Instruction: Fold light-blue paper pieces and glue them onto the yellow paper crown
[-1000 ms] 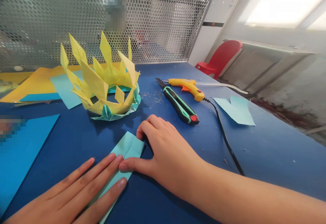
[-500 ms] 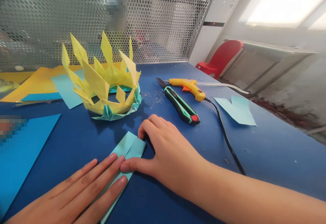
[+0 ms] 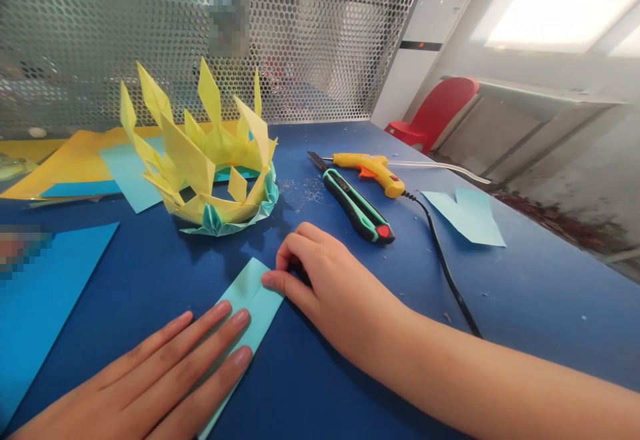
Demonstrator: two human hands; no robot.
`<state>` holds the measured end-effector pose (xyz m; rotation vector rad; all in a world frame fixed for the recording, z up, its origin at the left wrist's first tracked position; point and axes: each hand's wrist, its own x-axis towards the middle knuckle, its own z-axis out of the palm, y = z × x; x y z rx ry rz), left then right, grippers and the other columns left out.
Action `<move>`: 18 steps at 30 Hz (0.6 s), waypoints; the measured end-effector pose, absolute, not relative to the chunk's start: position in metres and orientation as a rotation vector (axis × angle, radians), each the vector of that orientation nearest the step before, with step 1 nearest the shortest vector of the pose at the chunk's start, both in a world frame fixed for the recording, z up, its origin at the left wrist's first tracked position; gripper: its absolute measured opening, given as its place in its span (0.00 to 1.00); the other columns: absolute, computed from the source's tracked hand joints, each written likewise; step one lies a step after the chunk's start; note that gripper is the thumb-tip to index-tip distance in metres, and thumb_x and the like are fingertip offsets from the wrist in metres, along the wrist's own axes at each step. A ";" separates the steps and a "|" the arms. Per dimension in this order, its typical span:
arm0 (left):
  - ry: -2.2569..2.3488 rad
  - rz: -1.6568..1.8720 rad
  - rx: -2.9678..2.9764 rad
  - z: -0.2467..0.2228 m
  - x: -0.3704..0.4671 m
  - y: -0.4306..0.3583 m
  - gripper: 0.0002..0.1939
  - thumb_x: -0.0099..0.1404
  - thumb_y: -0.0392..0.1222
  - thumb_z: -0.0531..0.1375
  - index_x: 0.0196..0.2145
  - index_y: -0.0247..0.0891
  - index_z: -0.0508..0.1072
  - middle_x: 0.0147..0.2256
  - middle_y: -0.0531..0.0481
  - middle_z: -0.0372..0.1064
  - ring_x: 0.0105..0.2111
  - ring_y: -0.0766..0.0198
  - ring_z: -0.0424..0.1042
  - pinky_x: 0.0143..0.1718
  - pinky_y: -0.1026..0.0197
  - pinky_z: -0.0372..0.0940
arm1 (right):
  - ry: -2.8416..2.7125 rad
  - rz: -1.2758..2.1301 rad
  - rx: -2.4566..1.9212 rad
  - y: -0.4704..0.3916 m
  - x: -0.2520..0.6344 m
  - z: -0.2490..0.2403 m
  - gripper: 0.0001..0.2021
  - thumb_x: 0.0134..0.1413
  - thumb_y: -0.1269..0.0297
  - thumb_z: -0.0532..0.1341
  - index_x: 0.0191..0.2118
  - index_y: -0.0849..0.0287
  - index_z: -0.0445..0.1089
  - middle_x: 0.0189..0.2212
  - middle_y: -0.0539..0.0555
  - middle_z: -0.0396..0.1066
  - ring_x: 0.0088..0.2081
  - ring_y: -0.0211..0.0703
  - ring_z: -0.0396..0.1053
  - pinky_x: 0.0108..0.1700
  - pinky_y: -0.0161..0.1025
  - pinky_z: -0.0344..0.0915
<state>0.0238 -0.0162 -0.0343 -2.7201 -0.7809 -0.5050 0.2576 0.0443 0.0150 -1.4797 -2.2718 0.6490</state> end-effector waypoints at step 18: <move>-0.696 -0.292 -2.633 -0.035 0.017 -0.019 0.26 0.74 0.44 0.44 0.67 0.41 0.51 0.66 0.49 0.54 0.68 0.53 0.43 0.62 0.57 0.52 | -2.322 0.637 -1.500 0.044 0.260 0.016 0.15 0.50 0.51 0.67 0.31 0.55 0.63 0.32 0.49 0.64 0.31 0.39 0.62 0.32 0.38 0.61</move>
